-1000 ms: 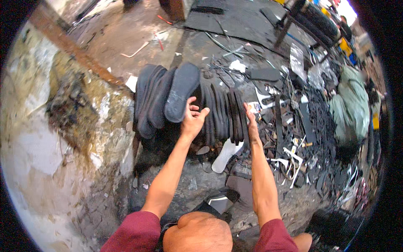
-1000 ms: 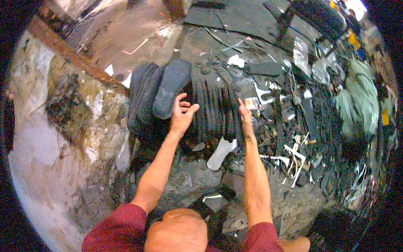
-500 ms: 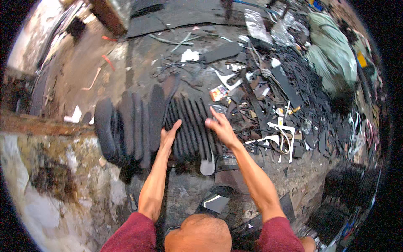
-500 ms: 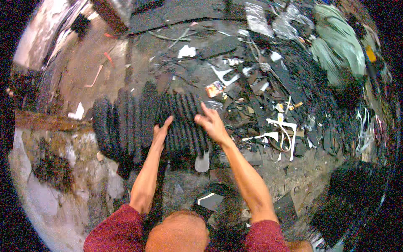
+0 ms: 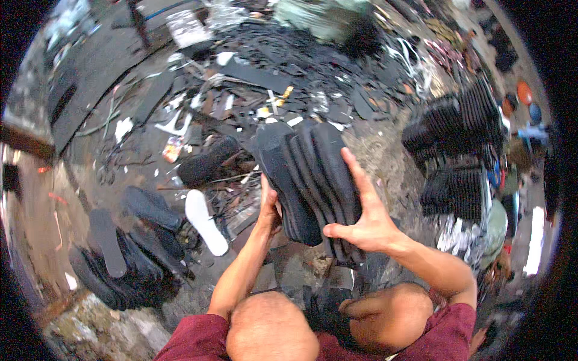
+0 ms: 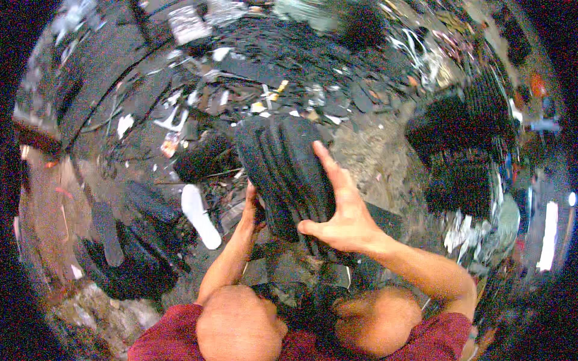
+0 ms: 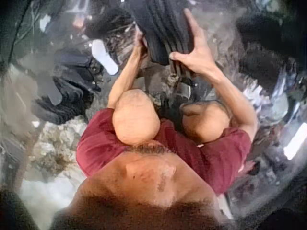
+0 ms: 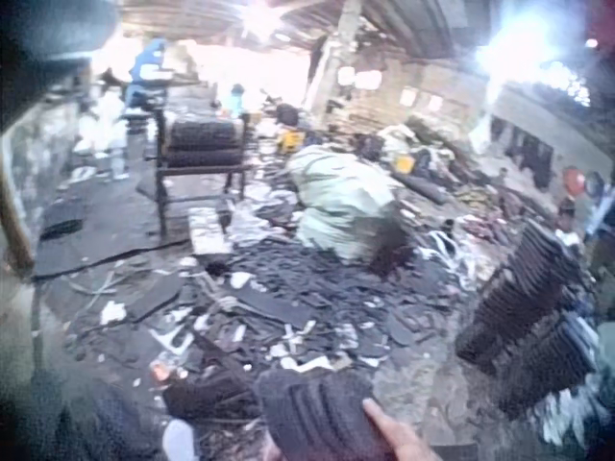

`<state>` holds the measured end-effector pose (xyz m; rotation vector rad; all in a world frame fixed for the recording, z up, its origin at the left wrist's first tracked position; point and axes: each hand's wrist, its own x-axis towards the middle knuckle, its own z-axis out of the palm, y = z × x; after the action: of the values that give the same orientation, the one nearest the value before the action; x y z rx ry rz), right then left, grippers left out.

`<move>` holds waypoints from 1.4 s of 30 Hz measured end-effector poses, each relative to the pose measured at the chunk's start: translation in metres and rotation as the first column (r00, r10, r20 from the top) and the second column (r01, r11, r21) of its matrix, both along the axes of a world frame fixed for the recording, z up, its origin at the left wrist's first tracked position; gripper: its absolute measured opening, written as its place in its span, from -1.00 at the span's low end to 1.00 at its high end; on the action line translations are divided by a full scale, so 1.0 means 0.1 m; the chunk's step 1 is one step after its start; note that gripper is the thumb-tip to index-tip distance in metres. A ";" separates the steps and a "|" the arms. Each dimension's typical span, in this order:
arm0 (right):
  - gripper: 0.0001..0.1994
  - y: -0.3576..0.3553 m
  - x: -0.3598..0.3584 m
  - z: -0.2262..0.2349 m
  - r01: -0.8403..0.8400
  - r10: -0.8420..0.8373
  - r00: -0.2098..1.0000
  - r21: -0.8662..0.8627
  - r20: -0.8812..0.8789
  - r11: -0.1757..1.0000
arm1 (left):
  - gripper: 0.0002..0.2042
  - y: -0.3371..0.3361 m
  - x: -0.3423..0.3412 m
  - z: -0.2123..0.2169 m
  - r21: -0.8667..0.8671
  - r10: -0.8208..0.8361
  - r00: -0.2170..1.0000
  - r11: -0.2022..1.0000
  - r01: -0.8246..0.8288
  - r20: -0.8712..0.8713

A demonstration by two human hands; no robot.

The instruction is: The person sits on the floor and repeatedly picks up black shoe soles from a pile, aligns them, and stacks them into neat piles. The person handles the soles by hand, turning them over and arranging them in multiple stacks on the floor.

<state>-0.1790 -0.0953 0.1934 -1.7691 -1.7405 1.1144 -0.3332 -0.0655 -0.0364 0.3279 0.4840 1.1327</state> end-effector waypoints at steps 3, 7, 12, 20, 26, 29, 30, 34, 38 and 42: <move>0.28 -0.51 0.78 -0.19 0.274 -0.274 0.961 0.201 -0.031 0.941 | 0.23 -0.05 0.25 -0.17 -0.032 -0.387 0.900 0.916 0.400 0.199; 0.28 -1.56 1.80 -0.86 0.702 -0.649 0.567 0.114 0.507 0.703 | 0.29 0.03 0.58 0.47 0.057 -0.582 0.796 0.812 0.582 0.167; 0.16 -2.30 2.19 -2.00 0.857 -0.636 0.420 -0.053 0.647 0.512 | 0.41 0.47 0.88 1.30 0.099 -0.683 0.718 0.711 0.696 -0.137; -0.22 -2.38 2.21 -2.12 0.834 -0.816 0.389 0.213 0.428 0.509 | 0.29 0.57 1.69 2.21 -0.015 -0.700 0.627 0.671 0.741 -0.341; -0.16 -1.94 2.13 -1.33 0.800 -0.925 0.366 0.542 -0.104 0.256 | 0.26 0.15 2.22 1.29 0.133 -0.832 0.523 0.506 0.852 -0.183; -0.19 -1.70 2.01 -0.69 0.630 -0.564 0.776 0.391 -0.283 0.671 | 0.30 -0.27 2.18 0.21 0.043 -0.552 0.662 0.751 0.659 -0.508; -0.20 -1.67 1.93 -0.70 0.664 -0.650 0.740 0.343 -0.173 0.664 | 0.35 -0.54 2.33 0.16 0.125 -0.435 0.724 0.806 0.578 -0.536; -0.20 -1.88 1.95 -1.15 0.818 -0.705 0.554 0.132 -0.443 0.560 | 0.36 -1.09 2.37 0.06 -0.013 -0.409 0.803 0.894 0.448 -0.433; -0.18 -1.89 1.75 -1.14 0.799 -0.729 0.598 0.174 -0.333 0.576 | 0.37 -1.25 2.26 0.04 -0.008 -0.329 0.782 0.923 0.384 -0.530; -0.11 -1.96 1.71 -1.20 0.834 -0.687 0.471 0.026 -0.553 0.551 | 0.36 -1.20 2.12 -0.10 -0.060 -0.405 0.812 0.905 0.420 -0.420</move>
<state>-0.0081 -0.2911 0.0737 -1.5913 -0.5772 0.7168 -0.1216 -0.1860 -0.0464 0.6865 0.7357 0.6368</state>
